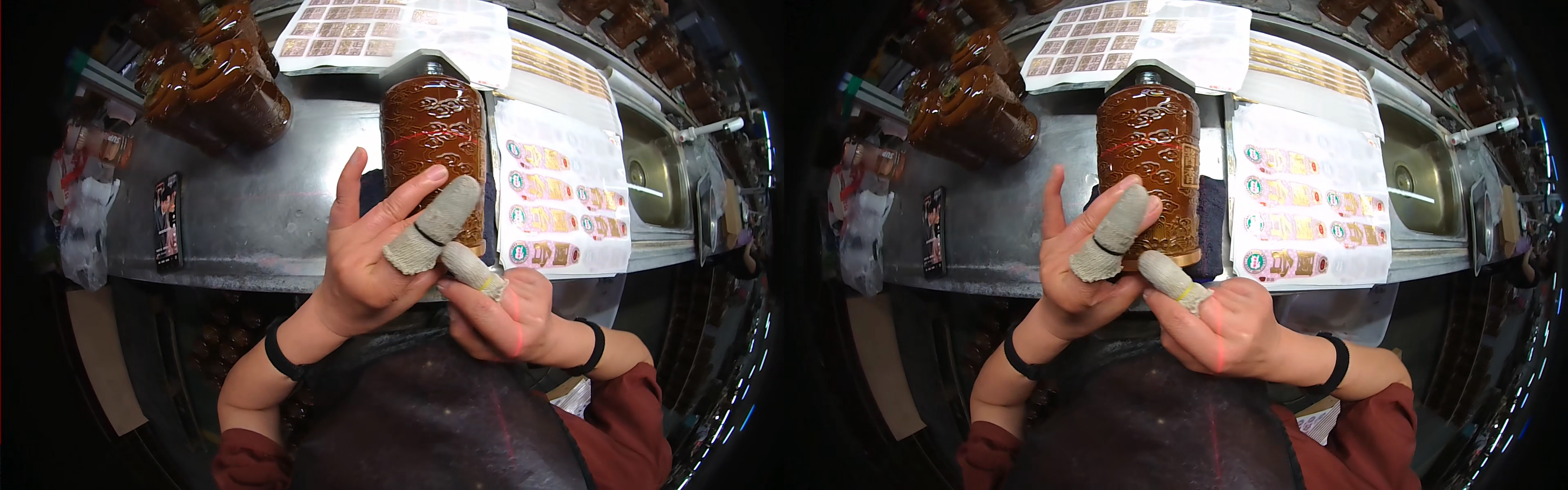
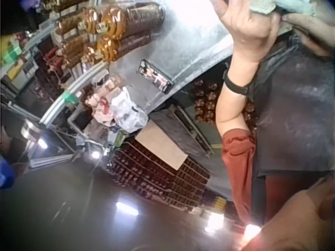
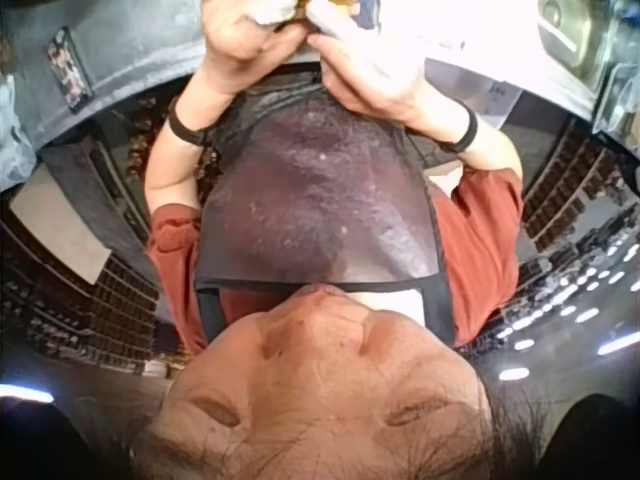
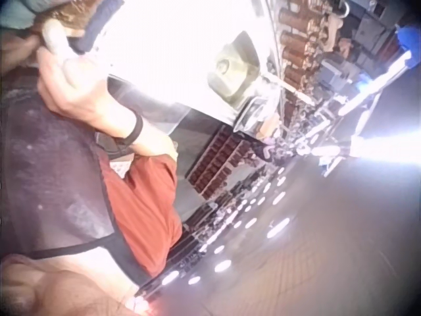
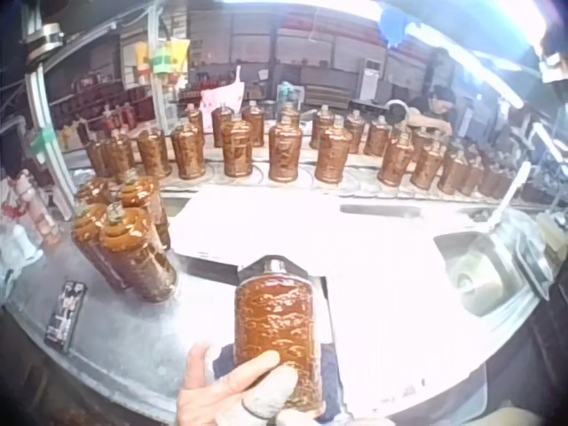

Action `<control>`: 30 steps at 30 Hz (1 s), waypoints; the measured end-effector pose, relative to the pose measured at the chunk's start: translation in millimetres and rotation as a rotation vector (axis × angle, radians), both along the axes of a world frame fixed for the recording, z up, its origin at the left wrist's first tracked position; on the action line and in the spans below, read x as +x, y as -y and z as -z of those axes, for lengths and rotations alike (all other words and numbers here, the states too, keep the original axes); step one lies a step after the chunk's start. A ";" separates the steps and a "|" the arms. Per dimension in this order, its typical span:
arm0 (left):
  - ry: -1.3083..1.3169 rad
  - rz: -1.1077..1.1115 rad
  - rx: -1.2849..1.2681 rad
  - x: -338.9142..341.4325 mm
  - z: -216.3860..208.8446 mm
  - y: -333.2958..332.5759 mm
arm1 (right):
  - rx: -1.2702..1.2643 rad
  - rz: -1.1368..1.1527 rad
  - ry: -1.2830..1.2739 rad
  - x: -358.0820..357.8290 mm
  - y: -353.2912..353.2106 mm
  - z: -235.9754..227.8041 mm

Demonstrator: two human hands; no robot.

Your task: Applying labels and decorative ribbons to brown ceramic liquor bottles on a production line.

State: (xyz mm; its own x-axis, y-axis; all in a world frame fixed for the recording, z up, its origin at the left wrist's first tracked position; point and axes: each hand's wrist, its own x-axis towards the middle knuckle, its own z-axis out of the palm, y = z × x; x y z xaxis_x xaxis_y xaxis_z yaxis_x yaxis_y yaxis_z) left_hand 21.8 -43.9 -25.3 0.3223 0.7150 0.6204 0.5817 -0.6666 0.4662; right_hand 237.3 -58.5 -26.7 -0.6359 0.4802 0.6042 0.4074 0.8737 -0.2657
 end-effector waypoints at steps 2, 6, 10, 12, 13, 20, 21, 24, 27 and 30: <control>0.007 -0.028 -0.011 -0.6 3.7 2.6 | 0.048 0.013 0.015 -5.8 -3.1 -1.5; -0.015 -0.124 -0.008 -5.5 10.6 9.3 | 0.097 -0.042 0.127 -13.4 -5.4 -6.8; 0.071 -0.123 0.042 -7.2 21.9 9.5 | 0.095 -0.029 0.084 -22.5 -3.5 -0.5; 0.056 -0.121 0.022 -8.5 20.8 11.0 | 0.041 -0.074 0.067 -14.7 -1.7 -1.6; 0.044 -0.127 0.001 -9.7 20.2 11.9 | -0.012 -0.126 0.053 -9.0 -0.3 -1.8; 0.000 -0.093 -0.002 -9.9 22.9 9.2 | -0.291 0.063 -0.175 25.2 7.7 16.3; 0.010 -0.102 -0.022 -9.8 21.2 9.5 | -0.294 0.074 -0.176 24.1 9.3 15.7; 0.012 -0.113 -0.040 -8.6 19.5 9.9 | -0.236 0.063 -0.125 18.4 10.4 10.7; -0.009 -0.124 -0.026 -8.4 20.9 9.4 | -0.158 0.005 -0.096 12.6 11.0 8.6; -0.037 -0.138 -0.030 -6.7 18.2 11.1 | -0.073 0.025 -0.077 4.7 7.3 3.0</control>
